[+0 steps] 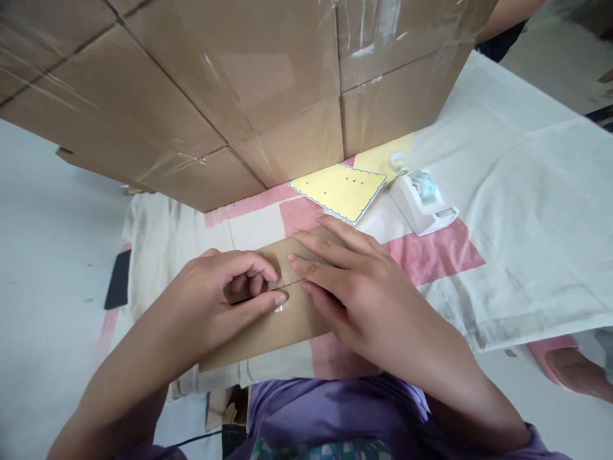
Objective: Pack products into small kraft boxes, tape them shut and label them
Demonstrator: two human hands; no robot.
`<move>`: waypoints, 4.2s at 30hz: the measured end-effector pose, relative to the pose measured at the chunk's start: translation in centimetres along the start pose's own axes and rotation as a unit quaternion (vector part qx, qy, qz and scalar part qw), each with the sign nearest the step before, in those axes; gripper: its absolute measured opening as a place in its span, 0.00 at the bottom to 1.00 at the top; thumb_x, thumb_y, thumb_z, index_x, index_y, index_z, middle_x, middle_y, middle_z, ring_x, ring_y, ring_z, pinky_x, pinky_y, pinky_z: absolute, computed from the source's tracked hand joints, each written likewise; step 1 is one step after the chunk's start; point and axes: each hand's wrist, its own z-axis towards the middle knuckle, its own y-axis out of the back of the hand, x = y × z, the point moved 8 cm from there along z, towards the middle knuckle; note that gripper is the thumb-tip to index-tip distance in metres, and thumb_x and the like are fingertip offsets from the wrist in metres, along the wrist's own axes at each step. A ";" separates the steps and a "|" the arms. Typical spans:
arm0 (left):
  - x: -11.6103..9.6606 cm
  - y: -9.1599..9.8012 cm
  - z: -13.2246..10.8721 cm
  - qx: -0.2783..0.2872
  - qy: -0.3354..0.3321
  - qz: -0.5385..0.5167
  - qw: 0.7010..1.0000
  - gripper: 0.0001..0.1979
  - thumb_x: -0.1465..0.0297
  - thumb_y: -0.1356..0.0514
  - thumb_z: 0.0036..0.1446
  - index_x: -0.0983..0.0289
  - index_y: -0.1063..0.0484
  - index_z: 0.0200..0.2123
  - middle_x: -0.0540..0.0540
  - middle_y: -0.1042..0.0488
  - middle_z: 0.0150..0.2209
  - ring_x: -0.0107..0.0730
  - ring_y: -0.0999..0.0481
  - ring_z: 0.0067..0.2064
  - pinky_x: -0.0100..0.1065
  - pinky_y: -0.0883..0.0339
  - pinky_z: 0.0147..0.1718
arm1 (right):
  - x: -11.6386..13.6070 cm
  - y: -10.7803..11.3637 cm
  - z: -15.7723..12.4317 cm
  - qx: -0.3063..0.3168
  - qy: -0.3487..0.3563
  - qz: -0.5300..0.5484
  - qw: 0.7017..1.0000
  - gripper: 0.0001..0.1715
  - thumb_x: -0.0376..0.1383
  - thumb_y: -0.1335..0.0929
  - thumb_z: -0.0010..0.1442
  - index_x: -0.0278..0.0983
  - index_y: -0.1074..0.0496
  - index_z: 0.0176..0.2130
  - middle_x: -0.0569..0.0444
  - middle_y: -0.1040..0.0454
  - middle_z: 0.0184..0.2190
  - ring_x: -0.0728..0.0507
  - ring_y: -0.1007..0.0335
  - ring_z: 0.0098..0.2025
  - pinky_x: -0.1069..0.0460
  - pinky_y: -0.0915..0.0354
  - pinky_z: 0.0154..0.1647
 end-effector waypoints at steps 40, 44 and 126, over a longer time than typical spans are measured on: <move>-4.1 -3.0 -10.1 -0.382 -0.194 0.225 0.875 0.13 0.68 0.35 0.63 0.63 0.22 0.50 0.54 0.21 0.36 0.35 0.27 0.39 0.41 0.42 0.41 | -0.3 1.1 -1.1 -0.120 -0.043 0.098 0.987 0.20 0.34 0.31 0.68 0.43 0.24 0.59 0.50 0.30 0.66 0.34 0.41 0.71 0.32 0.41 0.71; 0.9 -1.5 -12.5 -0.470 -0.114 0.125 0.866 0.09 0.71 0.37 0.62 0.57 0.23 0.45 0.53 0.23 0.35 0.34 0.27 0.38 0.41 0.40 0.41 | -1.9 2.1 -2.9 -0.195 -0.048 0.205 0.958 0.23 0.42 0.33 0.70 0.50 0.28 0.63 0.54 0.33 0.68 0.33 0.41 0.72 0.30 0.45 0.73; 0.3 0.2 -1.6 -0.014 0.071 0.027 0.997 0.07 0.63 0.44 0.68 0.56 0.32 0.47 0.45 0.26 0.33 0.34 0.27 0.34 0.37 0.42 0.33 | -3.4 -1.4 -4.2 -0.189 -0.088 0.224 0.952 0.23 0.33 0.33 0.67 0.54 0.23 0.56 0.59 0.42 0.71 0.36 0.48 0.74 0.34 0.52 0.75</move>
